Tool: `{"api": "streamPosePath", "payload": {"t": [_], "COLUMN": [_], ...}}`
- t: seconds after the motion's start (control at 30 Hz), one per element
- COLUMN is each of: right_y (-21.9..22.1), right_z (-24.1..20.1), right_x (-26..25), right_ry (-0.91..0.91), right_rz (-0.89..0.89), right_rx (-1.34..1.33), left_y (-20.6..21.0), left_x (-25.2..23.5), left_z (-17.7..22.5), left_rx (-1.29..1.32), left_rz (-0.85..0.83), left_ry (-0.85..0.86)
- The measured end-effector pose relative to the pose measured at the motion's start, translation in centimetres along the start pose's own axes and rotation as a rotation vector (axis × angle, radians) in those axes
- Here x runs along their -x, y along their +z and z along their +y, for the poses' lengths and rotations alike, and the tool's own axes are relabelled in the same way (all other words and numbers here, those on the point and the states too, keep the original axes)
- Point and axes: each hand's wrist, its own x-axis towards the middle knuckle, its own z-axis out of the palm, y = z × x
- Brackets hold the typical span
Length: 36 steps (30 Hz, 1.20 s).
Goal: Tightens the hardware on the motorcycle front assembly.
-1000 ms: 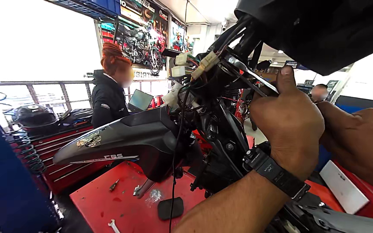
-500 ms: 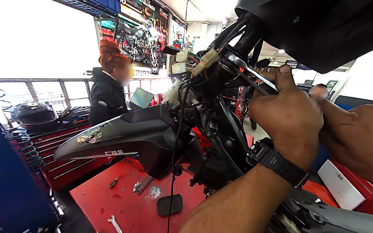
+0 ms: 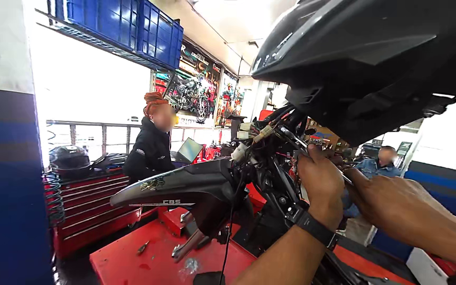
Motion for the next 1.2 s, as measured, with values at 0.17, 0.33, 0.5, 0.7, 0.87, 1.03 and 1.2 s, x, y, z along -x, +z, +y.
{"api": "streamPosePath", "payload": {"t": [0.17,0.33,0.5,0.7,0.87,1.03,1.2], "right_y": [0.1,-1.2,-1.5,-1.0,-1.0,-2.8,-1.9], "right_z": [-0.5,-0.9,-1.5,-1.3,-1.2,-2.4,-1.8], "right_x": [0.3,0.3,0.2,0.5,0.5,0.1,0.2], "right_ry": [0.003,0.069,0.102,0.088,0.105,0.150,0.138], "right_rz": [0.076,-0.076,-0.091,-0.044,-0.068,-0.150,-0.115], "right_rx": [-0.082,-0.215,-0.261,-0.220,-0.219,-0.376,-0.386], "left_y": [-0.9,-0.7,-0.5,-1.0,-1.1,-1.3,-0.9], "left_x": [0.4,0.5,-0.4,0.0,-0.1,-0.4,0.3], "left_z": [1.3,2.3,1.4,1.1,-0.5,0.0,1.5], "left_rx": [0.043,-0.033,-0.037,-0.048,-0.158,-0.220,-0.228], "left_rz": [0.000,0.022,0.000,-0.019,0.053,0.135,0.117], "left_ry": [-0.035,-0.032,-0.048,-0.039,0.078,0.132,0.067]}}
